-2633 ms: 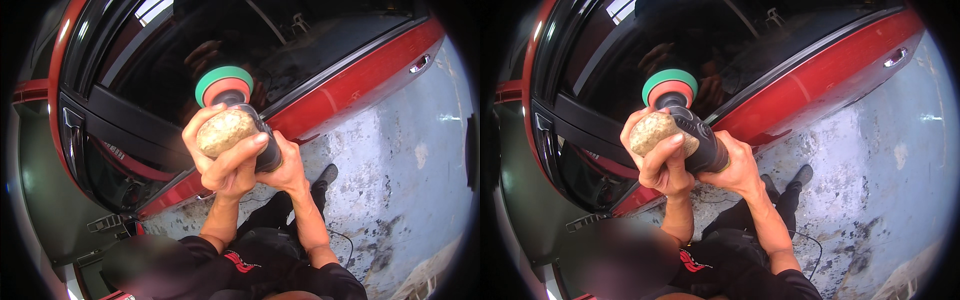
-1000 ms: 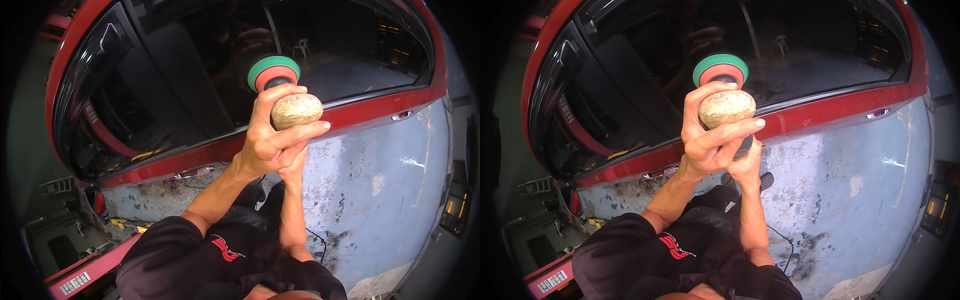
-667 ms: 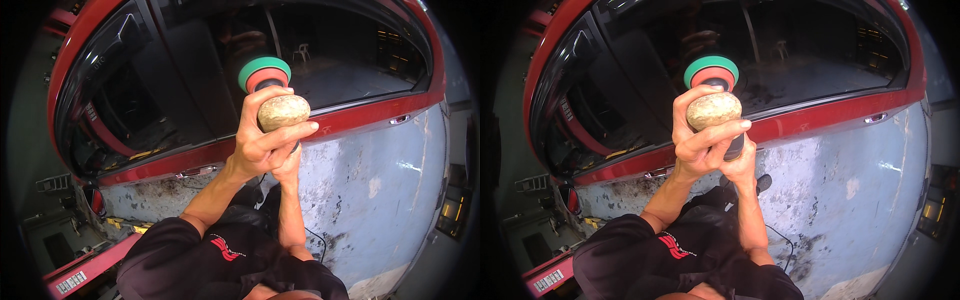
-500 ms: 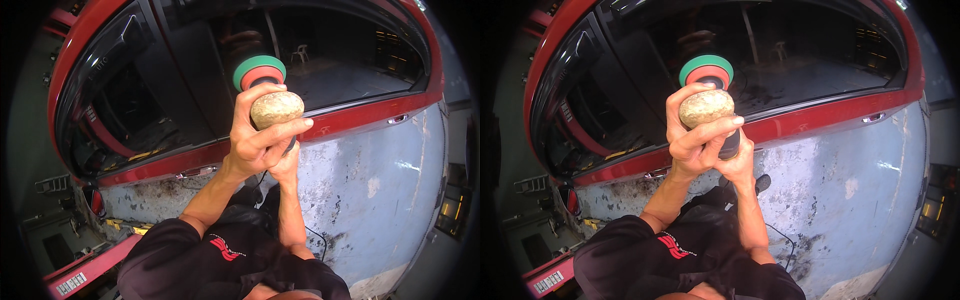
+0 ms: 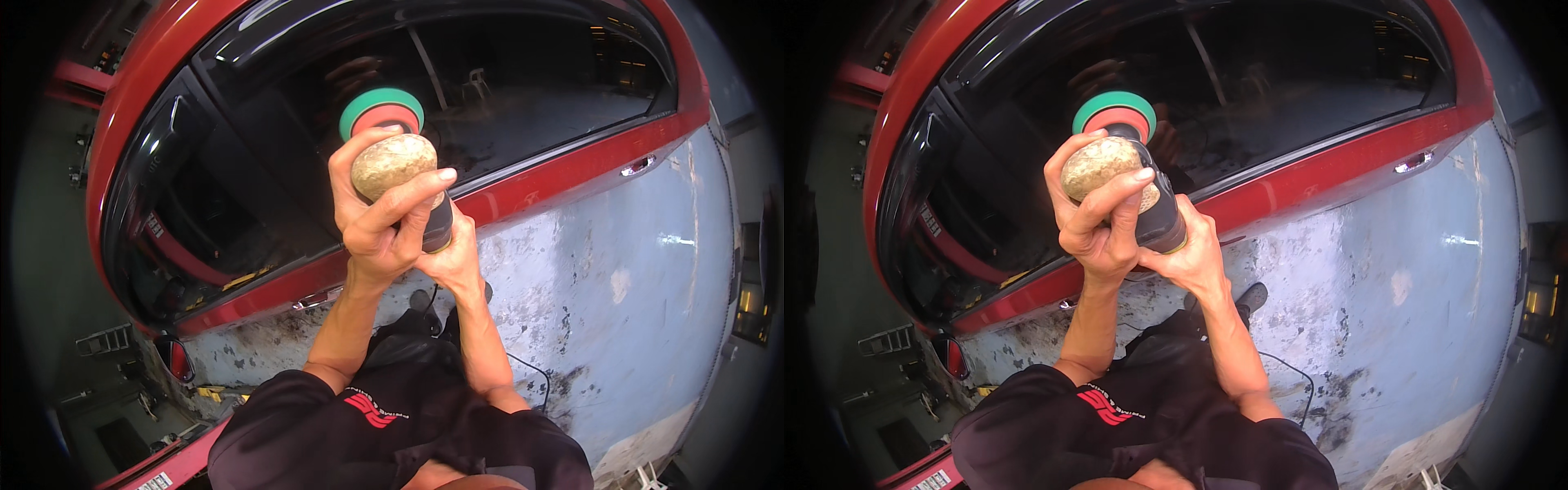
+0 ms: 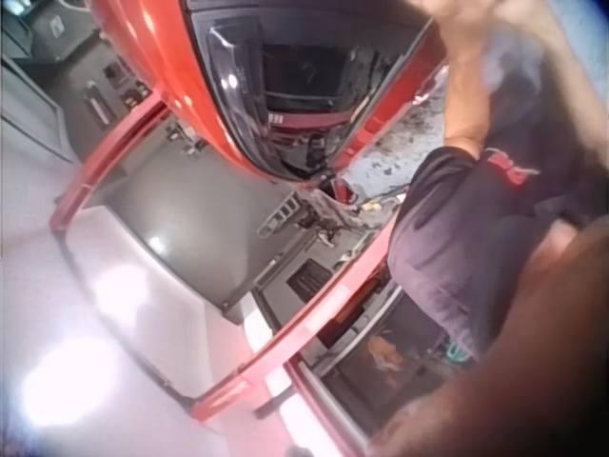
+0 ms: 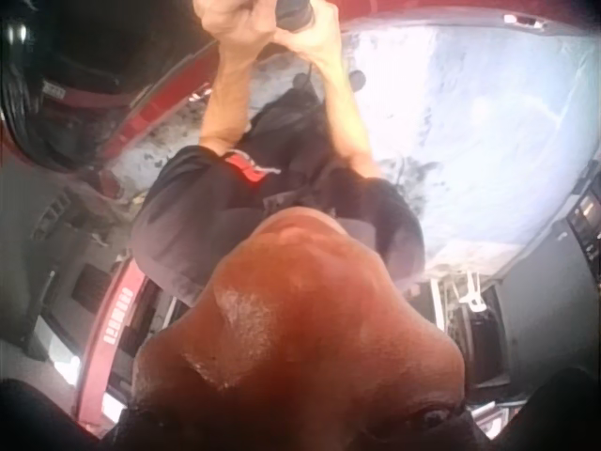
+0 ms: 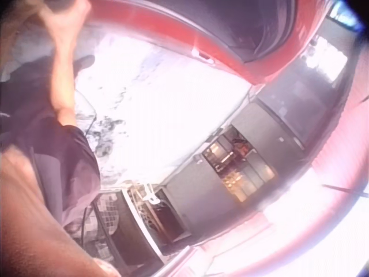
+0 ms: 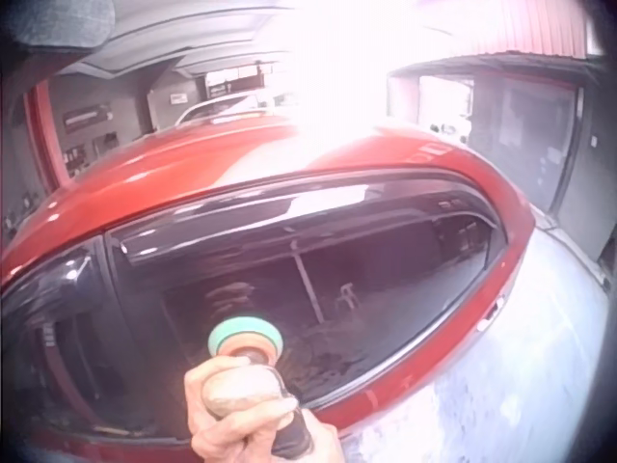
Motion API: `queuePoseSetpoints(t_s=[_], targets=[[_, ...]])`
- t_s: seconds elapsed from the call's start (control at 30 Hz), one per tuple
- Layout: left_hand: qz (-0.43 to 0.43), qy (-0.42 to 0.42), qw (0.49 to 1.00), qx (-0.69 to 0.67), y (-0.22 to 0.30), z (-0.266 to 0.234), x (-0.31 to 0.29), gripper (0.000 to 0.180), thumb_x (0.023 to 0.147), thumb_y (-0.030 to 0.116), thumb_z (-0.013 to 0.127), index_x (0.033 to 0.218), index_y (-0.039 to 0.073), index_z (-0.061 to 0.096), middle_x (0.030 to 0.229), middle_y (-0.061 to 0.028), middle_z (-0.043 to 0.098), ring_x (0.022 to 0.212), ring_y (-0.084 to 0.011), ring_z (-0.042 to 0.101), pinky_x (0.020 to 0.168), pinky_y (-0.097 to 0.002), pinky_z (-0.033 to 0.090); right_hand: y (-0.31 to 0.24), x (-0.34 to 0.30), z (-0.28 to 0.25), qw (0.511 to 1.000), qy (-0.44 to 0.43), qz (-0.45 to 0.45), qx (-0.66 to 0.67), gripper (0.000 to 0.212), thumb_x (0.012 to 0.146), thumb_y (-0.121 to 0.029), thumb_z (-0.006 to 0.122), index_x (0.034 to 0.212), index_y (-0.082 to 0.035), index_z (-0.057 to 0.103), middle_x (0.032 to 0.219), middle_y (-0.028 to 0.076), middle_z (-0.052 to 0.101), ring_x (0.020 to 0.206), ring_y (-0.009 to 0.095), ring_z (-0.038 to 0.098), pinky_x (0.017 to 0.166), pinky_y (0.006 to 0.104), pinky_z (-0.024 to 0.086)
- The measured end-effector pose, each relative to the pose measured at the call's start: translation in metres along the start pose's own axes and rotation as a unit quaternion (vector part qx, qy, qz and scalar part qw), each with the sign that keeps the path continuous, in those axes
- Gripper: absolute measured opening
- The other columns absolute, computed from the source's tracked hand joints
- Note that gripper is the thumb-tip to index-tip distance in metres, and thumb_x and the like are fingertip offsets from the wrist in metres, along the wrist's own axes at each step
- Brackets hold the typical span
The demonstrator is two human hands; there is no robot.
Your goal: The person uses a rotary polisher with a green pad to buff the rear quarter panel of a red car. They apply compound from a bottle to the pad and work the tool in circular motions along the vehicle's body, focusing on the area near the rear window and door handle.
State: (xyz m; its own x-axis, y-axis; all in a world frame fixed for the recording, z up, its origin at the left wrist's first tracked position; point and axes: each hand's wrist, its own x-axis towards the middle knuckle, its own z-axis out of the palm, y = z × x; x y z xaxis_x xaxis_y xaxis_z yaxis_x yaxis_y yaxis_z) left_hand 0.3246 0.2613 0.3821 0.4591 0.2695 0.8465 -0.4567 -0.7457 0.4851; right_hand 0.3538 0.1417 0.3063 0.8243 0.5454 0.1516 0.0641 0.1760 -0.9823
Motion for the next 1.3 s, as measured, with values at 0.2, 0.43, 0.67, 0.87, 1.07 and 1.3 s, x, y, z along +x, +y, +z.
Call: queuePoseSetpoints(t_s=[0.2, 0.43, 0.67, 0.87, 1.07, 1.3], targets=[[-0.007, 0.000, 1.000, -0.008, 0.005, 0.020, 0.006, 0.025, 0.083, -0.001, 0.079, 0.102, 0.015, 0.083, 0.122, -0.0197, 0.061, 0.116, -0.0307, 0.064, 0.094, -0.0374, 0.054, 0.000, 0.006, -0.016, 1.000, 0.010, -0.009, -0.002, 0.056, 0.070, -0.020, 0.095, 0.112, -0.001, 0.064, 0.100, 0.013, 0.078, 0.095, 0.019, 0.076, 0.083, 0.0358, 0.060], [0.004, -0.015, 1.000, -0.015, 0.006, 0.052, 0.014, 0.033, 0.079, -0.001, 0.081, 0.107, 0.017, 0.085, 0.128, -0.0176, 0.055, 0.110, -0.0290, 0.066, 0.089, -0.0369, 0.058, -0.008, 0.015, -0.046, 1.000, 0.019, -0.008, -0.010, 0.056, 0.071, -0.018, 0.095, 0.115, -0.001, 0.065, 0.103, 0.014, 0.078, 0.098, 0.018, 0.076, 0.085, 0.0359, 0.060], [0.009, -0.033, 0.999, -0.015, 0.008, 0.085, 0.017, 0.035, 0.078, -0.001, 0.081, 0.107, 0.018, 0.085, 0.127, -0.0174, 0.055, 0.112, -0.0304, 0.065, 0.090, -0.0377, 0.058, -0.002, 0.020, -0.075, 0.999, 0.033, -0.015, 0.002, 0.060, 0.071, -0.018, 0.094, 0.120, 0.000, 0.064, 0.105, 0.013, 0.078, 0.100, 0.017, 0.075, 0.087, 0.0350, 0.059], [-0.013, -0.043, 0.998, -0.048, 0.014, 0.121, 0.019, 0.037, 0.076, -0.003, 0.077, 0.106, 0.017, 0.084, 0.124, -0.0167, 0.057, 0.114, -0.0317, 0.065, 0.092, -0.0400, 0.058, 0.011, 0.024, -0.105, 0.999, 0.037, 0.006, 0.033, 0.065, 0.072, -0.017, 0.092, 0.129, 0.000, 0.064, 0.108, 0.010, 0.077, 0.101, 0.014, 0.071, 0.089, 0.0333, 0.058], [-0.009, -0.064, 0.996, -0.066, 0.018, 0.142, 0.026, 0.039, 0.074, -0.004, 0.080, 0.107, 0.017, 0.084, 0.123, -0.0172, 0.061, 0.119, -0.0337, 0.063, 0.096, -0.0415, 0.059, 0.015, 0.025, -0.118, 0.998, 0.048, -0.007, 0.041, 0.053, 0.074, -0.014, 0.089, 0.120, 0.000, 0.068, 0.106, 0.007, 0.077, 0.098, 0.012, 0.070, 0.085, 0.0316, 0.057], [-0.001, -0.054, 0.998, -0.046, 0.014, 0.120, 0.027, 0.040, 0.072, -0.003, 0.082, 0.106, 0.017, 0.084, 0.124, -0.0175, 0.059, 0.118, -0.0336, 0.064, 0.095, -0.0410, 0.059, 0.008, 0.025, -0.098, 0.998, 0.049, -0.008, 0.038, 0.051, 0.074, -0.014, 0.089, 0.118, -0.001, 0.068, 0.104, 0.007, 0.077, 0.096, 0.012, 0.071, 0.085, 0.0313, 0.057]])
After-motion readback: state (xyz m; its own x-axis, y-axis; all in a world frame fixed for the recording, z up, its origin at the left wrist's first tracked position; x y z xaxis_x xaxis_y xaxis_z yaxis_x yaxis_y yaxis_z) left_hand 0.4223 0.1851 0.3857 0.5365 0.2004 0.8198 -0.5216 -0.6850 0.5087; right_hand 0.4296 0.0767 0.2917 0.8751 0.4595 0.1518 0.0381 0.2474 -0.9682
